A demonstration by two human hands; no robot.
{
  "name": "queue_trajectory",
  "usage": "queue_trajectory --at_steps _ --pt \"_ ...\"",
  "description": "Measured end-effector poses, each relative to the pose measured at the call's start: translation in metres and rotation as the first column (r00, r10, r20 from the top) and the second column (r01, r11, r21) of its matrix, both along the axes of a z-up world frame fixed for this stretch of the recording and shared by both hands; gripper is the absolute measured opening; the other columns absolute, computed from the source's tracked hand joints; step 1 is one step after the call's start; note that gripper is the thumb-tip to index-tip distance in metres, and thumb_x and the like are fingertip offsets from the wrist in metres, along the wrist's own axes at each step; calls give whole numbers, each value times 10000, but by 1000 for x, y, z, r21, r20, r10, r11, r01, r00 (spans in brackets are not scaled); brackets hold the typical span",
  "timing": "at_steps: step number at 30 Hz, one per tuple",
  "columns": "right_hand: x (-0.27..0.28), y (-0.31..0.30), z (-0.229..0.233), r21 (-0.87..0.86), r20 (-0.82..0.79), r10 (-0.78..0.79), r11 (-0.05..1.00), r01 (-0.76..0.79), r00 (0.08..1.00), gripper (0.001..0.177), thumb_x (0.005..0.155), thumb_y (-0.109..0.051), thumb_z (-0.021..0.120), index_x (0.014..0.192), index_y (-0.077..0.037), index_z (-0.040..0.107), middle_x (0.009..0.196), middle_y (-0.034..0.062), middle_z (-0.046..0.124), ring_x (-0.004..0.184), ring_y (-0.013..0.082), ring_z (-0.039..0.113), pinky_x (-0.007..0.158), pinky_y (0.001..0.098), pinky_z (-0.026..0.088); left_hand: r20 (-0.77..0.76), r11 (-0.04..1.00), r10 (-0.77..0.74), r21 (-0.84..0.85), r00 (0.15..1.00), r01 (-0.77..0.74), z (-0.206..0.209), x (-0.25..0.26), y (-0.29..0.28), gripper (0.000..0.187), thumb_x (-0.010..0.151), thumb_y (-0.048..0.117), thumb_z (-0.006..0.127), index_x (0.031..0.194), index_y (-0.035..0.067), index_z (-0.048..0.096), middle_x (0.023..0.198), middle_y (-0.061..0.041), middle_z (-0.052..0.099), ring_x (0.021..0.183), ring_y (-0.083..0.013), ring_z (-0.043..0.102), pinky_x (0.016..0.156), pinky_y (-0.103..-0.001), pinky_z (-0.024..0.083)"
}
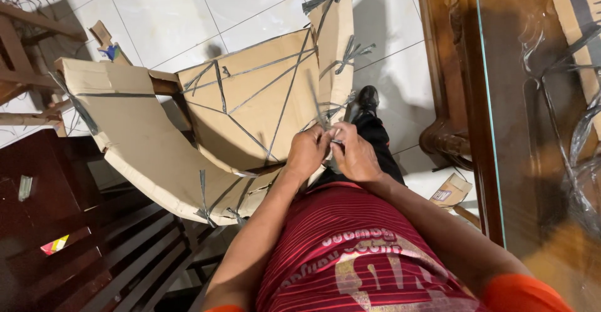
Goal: Wrapping a wooden chair with cardboard and securing it with plastic ties
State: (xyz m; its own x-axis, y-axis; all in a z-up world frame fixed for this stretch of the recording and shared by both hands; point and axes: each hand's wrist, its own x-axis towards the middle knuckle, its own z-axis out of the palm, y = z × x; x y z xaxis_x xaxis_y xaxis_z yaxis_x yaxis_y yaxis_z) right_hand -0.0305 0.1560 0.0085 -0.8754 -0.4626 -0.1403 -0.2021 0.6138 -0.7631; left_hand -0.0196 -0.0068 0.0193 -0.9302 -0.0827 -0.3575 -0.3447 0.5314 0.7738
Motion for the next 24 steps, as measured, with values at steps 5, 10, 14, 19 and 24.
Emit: queue_trajectory --at_steps 5,10,14,19,24 --pt "10 -2 -29 43 -410 68 998 -55 910 369 927 -212 667 1258 -101 546 872 79 676 814 316 715 713 425 592 137 993 108 25 985 -112 10 -6 -4 266 990 328 624 980 63 638 789 -210 735 925 -428 726 825 -556 553" --pt "2 3 -42 155 -614 169 984 -93 771 215 1000 -328 555 1005 -137 655 815 42 608 758 264 677 633 340 564 179 990 117 51 977 -128 27 -12 1 268 1009 285 590 1145 55 577 940 -285 739 1025 -484 705 914 -586 541" --pt "-3 11 -41 202 -638 250 967 -155 728 174 971 -256 566 818 -189 616 767 -15 559 735 204 650 605 277 537 133 999 30 -31 991 -27 16 -11 1 331 1036 284 510 1304 96 464 850 -275 733 959 -487 720 880 -596 546" --pt "-14 10 4 -60 71 135 990 -131 988 144 982 -229 618 957 -120 708 816 145 700 834 400 689 709 469 546 -1 996 44 -75 999 -44 27 7 3 396 1010 178 485 1385 118 373 785 -275 721 869 -503 723 808 -592 553" --pt "-20 6 14 -228 528 41 969 95 848 174 967 -188 648 1007 -73 773 740 81 665 721 171 553 658 368 478 -357 984 -51 -178 933 -14 -16 46 -10 335 752 97 699 1071 172 632 990 -92 653 930 -377 707 805 -467 598"
